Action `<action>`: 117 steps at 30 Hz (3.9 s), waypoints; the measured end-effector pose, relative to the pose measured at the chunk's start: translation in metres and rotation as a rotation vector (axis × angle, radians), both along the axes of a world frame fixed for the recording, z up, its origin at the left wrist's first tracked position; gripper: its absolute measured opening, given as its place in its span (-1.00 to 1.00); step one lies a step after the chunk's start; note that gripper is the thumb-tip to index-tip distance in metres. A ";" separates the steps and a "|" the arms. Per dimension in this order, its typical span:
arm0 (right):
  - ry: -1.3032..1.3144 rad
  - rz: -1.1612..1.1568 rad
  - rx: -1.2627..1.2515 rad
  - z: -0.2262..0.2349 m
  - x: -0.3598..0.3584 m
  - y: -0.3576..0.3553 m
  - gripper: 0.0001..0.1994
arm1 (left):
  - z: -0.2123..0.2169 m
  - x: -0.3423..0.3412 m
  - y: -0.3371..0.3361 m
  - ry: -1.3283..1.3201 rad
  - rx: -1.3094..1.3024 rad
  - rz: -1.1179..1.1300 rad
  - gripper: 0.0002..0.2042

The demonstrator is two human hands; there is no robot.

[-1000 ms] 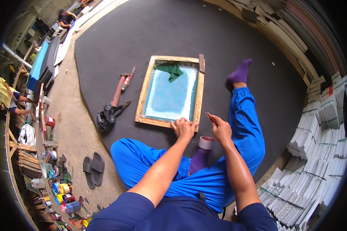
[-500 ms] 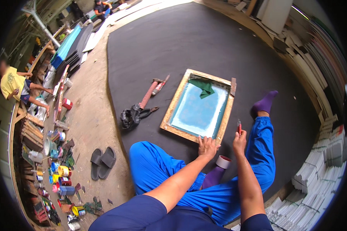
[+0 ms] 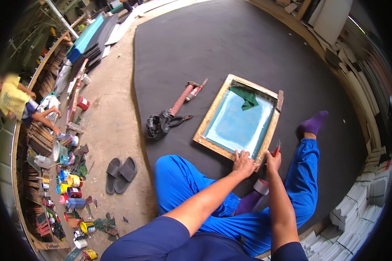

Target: The person sits on the floor and applies tape to the edges of a wooden frame holding a glass pane. They use a utility knife to cut the tape and smooth it along the frame's perimeter.

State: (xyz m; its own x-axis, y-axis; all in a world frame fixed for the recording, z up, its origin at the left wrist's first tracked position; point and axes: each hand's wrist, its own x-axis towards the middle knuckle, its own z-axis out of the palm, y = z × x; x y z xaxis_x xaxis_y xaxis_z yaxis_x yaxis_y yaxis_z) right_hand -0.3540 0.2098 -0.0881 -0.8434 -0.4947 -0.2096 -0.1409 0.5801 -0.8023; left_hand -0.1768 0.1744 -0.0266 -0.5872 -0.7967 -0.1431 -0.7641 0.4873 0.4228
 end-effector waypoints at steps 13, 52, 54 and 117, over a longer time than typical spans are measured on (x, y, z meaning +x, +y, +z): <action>0.194 0.045 0.201 0.054 0.040 -0.029 -0.47 | -0.010 0.155 -0.172 -0.008 0.028 0.647 -0.45; 0.271 0.137 -0.168 0.043 -0.108 -0.051 -0.73 | 0.001 0.132 -0.114 -0.174 -0.343 -0.480 -0.31; 0.398 0.135 -0.143 0.047 -0.112 -0.044 -0.71 | 0.005 0.124 -0.106 -0.182 -0.342 -0.453 -0.28; -0.422 0.794 -0.107 0.136 0.002 0.106 -0.87 | -0.004 0.041 0.042 0.935 0.760 0.433 -0.81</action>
State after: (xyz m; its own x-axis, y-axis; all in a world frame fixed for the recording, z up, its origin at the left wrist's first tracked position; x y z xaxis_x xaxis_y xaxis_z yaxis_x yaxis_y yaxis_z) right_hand -0.3521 0.3159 0.0481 -0.1089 -0.9328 -0.3436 -0.1504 0.3571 -0.9219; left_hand -0.1356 0.2168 -0.0305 -0.4246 -0.8470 -0.3200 -0.0622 -0.3253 0.9436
